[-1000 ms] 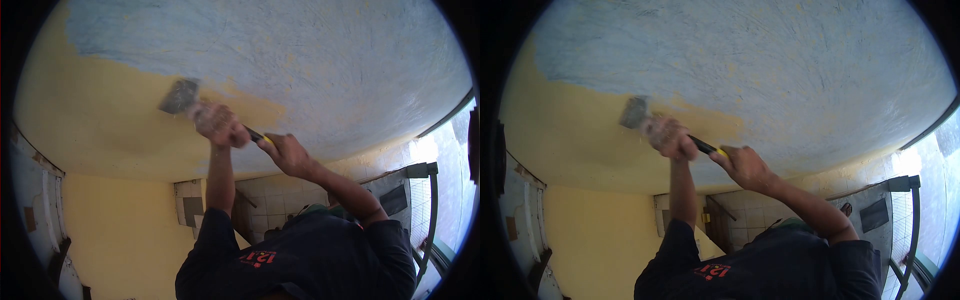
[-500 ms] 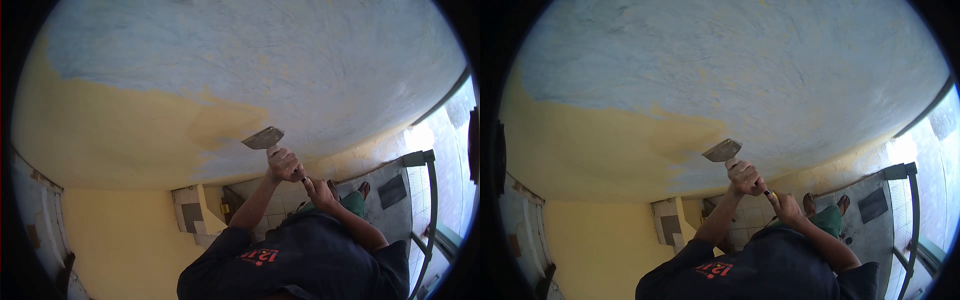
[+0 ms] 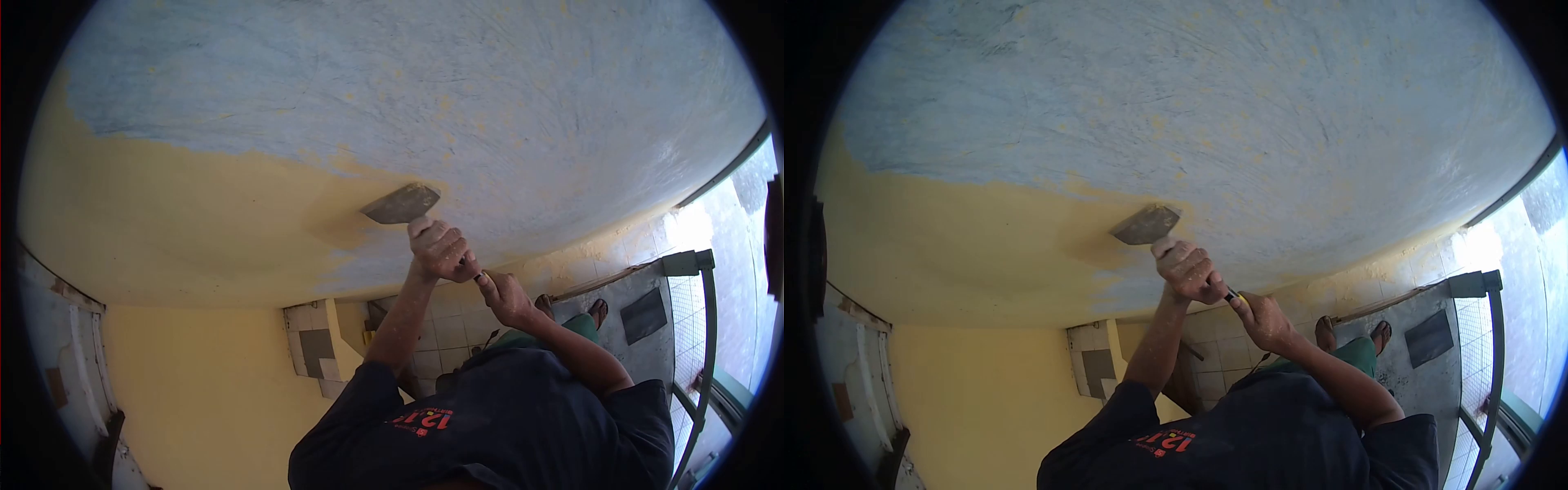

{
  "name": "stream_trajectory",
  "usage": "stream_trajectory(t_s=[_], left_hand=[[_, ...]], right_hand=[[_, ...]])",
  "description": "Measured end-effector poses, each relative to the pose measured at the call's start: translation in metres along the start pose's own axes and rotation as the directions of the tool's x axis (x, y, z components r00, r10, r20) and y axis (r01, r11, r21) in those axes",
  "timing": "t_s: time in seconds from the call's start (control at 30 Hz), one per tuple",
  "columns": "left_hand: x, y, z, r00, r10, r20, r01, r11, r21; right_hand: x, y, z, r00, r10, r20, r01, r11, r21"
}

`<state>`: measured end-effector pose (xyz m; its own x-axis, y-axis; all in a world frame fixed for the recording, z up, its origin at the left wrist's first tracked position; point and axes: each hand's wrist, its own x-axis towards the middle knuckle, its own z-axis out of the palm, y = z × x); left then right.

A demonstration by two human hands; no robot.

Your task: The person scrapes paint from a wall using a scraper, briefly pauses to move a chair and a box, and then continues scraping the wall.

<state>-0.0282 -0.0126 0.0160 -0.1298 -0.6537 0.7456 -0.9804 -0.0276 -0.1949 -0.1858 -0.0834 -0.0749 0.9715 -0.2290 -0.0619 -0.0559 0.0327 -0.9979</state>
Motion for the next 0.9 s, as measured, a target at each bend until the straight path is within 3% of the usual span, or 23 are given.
stream_trajectory(t_s=[0.03,0.17,0.23,0.27,0.3,0.37,0.43,0.5,0.57,0.63,0.67,0.73,0.9], left_hand=[[0.006,-0.006,-0.004,1.000,0.000,0.002,0.000,1.000,0.010],[0.038,-0.063,-0.056,0.965,0.140,-0.223,-0.097,0.976,0.193],[0.057,-0.074,-0.076,0.967,0.141,-0.211,-0.101,0.977,0.189],[0.067,-0.083,-0.084,0.946,0.173,-0.275,-0.116,0.971,0.209],[0.075,-0.087,-0.092,0.920,0.203,-0.335,-0.130,0.965,0.227],[0.095,-0.080,-0.113,0.927,0.221,-0.304,-0.147,0.958,0.246],[0.095,-0.070,-0.113,0.929,0.251,-0.273,-0.177,0.947,0.270],[0.060,-0.048,-0.090,0.876,0.268,-0.402,-0.176,0.952,0.252],[0.011,-0.026,-0.054,0.897,0.204,-0.391,-0.150,0.975,0.164],[-0.002,0.014,-0.035,0.997,0.004,-0.074,-0.004,1.000,0.001],[-0.007,0.024,-0.022,0.997,0.002,-0.071,-0.003,1.000,-0.011],[-0.020,0.036,0.000,0.997,-0.076,0.013,0.077,0.992,-0.099],[-0.026,0.027,0.011,0.996,-0.086,0.033,0.089,0.991,-0.103]], right_hand=[[0.007,-0.010,-0.004,0.998,-0.056,0.011,0.057,0.998,-0.023],[0.052,-0.082,0.018,0.963,-0.269,0.032,0.271,0.952,-0.141],[0.061,-0.106,0.016,0.948,-0.315,0.039,0.317,0.933,-0.168],[0.064,-0.119,0.017,0.934,-0.355,0.040,0.355,0.915,-0.190],[0.063,-0.136,0.016,0.935,-0.352,0.041,0.353,0.916,-0.191],[0.058,-0.163,0.013,0.965,-0.237,0.110,0.254,0.950,-0.183],[0.047,-0.154,0.010,0.957,-0.274,0.098,0.289,0.939,-0.189],[0.028,-0.119,0.006,0.941,-0.330,0.081,0.340,0.915,-0.219],[0.000,-0.077,0.004,0.975,-0.216,0.056,0.223,0.953,-0.205],[-0.025,-0.032,0.004,0.997,-0.074,-0.018,0.071,0.990,-0.126],[-0.033,-0.012,0.005,0.998,-0.064,-0.026,0.060,0.990,-0.124],[-0.044,0.008,0.006,0.994,0.096,-0.057,-0.101,0.992,-0.075],[-0.040,0.013,0.009,0.985,0.156,-0.073,-0.156,0.988,-0.003]])
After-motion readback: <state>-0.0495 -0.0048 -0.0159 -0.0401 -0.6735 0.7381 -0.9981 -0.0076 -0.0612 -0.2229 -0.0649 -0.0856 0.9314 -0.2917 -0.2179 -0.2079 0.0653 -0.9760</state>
